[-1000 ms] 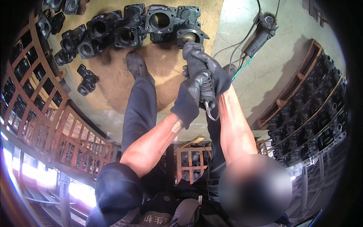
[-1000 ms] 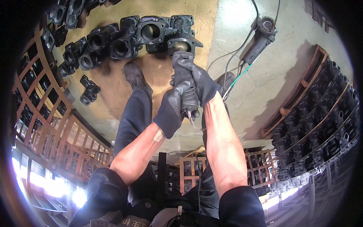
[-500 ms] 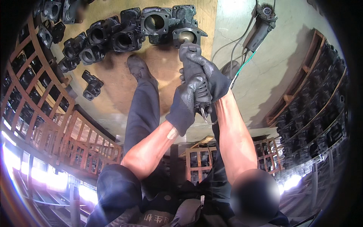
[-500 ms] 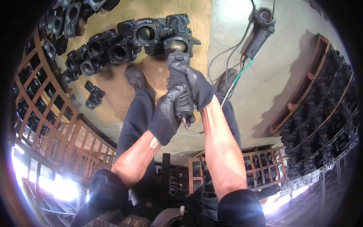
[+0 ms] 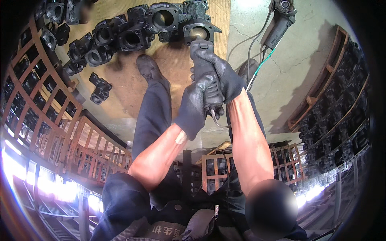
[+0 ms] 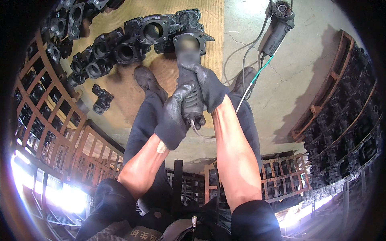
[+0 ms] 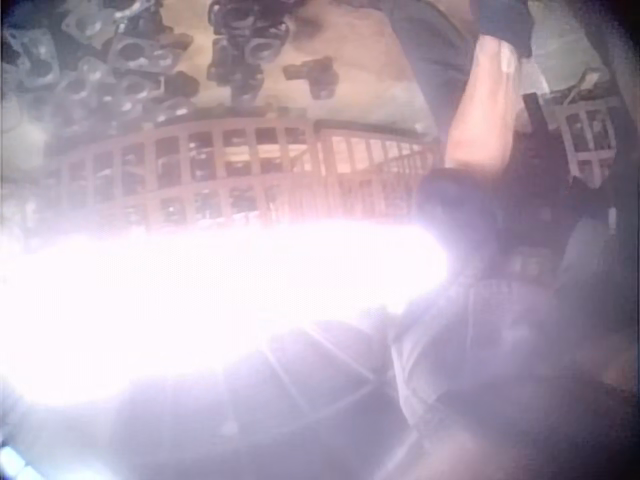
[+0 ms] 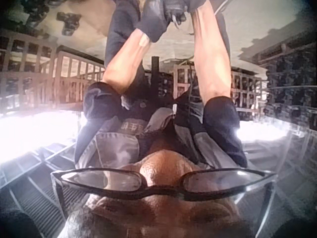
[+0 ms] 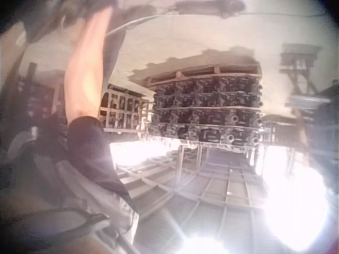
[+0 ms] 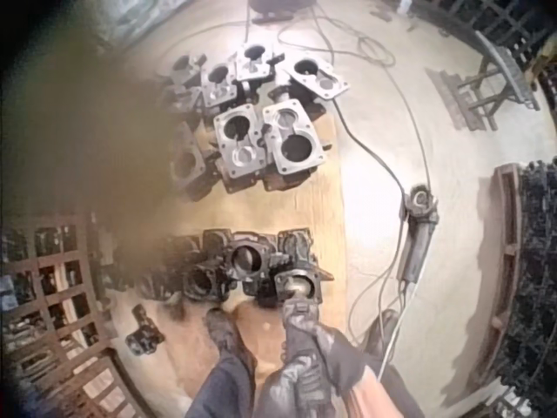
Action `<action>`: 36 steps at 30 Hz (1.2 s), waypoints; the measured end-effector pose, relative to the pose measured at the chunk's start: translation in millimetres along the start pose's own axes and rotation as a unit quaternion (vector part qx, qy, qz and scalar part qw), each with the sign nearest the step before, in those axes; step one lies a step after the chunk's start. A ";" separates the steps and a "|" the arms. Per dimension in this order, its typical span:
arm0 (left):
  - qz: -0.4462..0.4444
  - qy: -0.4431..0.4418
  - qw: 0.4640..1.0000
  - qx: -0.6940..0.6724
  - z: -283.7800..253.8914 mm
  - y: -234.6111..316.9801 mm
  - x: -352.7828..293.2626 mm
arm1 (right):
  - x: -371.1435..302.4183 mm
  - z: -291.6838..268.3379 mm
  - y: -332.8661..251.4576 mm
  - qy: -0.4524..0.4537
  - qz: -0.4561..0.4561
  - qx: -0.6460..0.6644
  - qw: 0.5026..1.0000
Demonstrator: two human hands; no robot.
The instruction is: The person uses a handheld rotary tool to grind the interior surfaces of several dark metal parts laid out on a wooden board. The person moves the tool across each part's inner cavity and then sets the tool down.
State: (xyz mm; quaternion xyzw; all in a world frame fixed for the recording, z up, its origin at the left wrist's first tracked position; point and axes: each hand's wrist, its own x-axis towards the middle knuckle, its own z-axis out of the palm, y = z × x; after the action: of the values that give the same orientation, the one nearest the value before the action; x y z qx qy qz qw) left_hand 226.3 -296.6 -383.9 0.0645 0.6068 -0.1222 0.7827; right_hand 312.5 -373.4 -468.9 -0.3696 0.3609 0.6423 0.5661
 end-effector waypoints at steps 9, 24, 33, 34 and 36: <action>0.003 0.005 1.000 -0.028 -13.6 -9.0 -2.7 | -8.6 6.2 10.9 0.008 -0.021 -0.008 1.000; 0.006 0.039 0.999 -0.021 -3.1 5.8 -8.1 | -9.2 21.4 2.2 0.017 0.009 0.028 0.999; 0.002 0.034 0.999 -0.031 2.6 7.6 1.7 | 6.4 10.3 0.9 0.029 -0.025 -0.021 0.999; 0.011 0.027 0.999 -0.036 -1.2 2.9 2.0 | 0.8 15.2 2.0 0.020 -0.043 -0.024 0.999; 0.014 0.026 0.999 -0.043 -6.2 -0.5 -2.7 | -12.7 28.4 -4.0 0.055 0.006 -0.018 0.998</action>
State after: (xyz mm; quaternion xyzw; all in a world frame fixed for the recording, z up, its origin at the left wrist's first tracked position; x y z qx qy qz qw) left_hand 219.7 -295.3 -382.9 0.0426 0.6309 -0.0832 0.7702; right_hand 315.7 -353.8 -444.6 -0.4119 0.3823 0.6308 0.5350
